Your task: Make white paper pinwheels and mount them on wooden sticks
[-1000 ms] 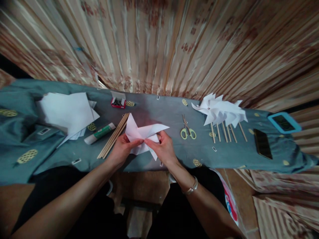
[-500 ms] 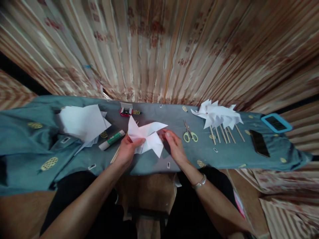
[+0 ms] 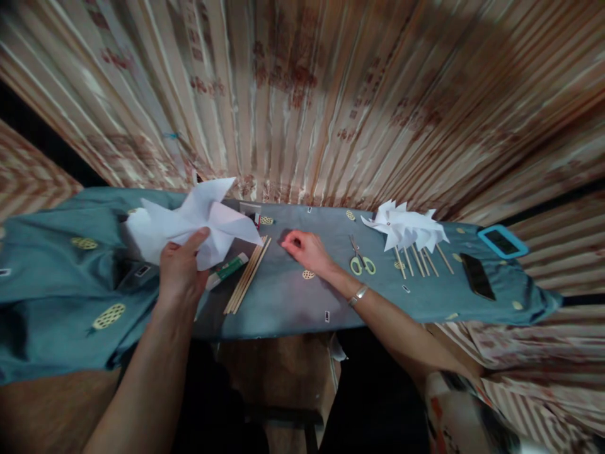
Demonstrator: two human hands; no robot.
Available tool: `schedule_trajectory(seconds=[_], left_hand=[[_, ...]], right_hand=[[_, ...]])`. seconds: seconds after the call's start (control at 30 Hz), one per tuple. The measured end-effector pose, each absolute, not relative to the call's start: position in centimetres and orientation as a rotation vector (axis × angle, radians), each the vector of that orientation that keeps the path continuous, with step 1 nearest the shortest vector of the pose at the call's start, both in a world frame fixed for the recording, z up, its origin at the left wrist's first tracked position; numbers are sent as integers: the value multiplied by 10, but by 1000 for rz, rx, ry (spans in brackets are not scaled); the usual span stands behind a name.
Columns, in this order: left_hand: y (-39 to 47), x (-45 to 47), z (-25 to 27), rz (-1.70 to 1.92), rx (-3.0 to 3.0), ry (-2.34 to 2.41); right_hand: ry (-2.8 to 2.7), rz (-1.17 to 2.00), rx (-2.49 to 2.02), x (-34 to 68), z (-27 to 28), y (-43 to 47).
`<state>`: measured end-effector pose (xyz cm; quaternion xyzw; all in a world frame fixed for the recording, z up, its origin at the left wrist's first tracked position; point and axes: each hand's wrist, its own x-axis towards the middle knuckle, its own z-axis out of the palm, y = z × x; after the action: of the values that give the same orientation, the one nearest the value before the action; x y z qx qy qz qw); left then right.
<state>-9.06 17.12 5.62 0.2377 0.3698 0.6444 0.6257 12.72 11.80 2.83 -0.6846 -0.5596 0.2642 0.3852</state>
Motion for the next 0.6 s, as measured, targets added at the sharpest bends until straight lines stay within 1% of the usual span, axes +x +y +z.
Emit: schedule_trajectory(seconds=[0.1,0.17,0.3,0.4,0.6], left_hand=[[180,-105,61,1599,537,881],[183,-109,61,1642,536,892],[184,-111,60,1664,552,892],[182,-110,61,1643,537,913],[179,-108,65,1594,533,927]], right_hand=[[-1778,383,-1761,104,43,166],[-1825,344,-1742,90,46,192],[-1952,168,-1788,79,41,220],[-2016,96,-1784,82,33,225],[-2155,62,-1728,85,23,235]])
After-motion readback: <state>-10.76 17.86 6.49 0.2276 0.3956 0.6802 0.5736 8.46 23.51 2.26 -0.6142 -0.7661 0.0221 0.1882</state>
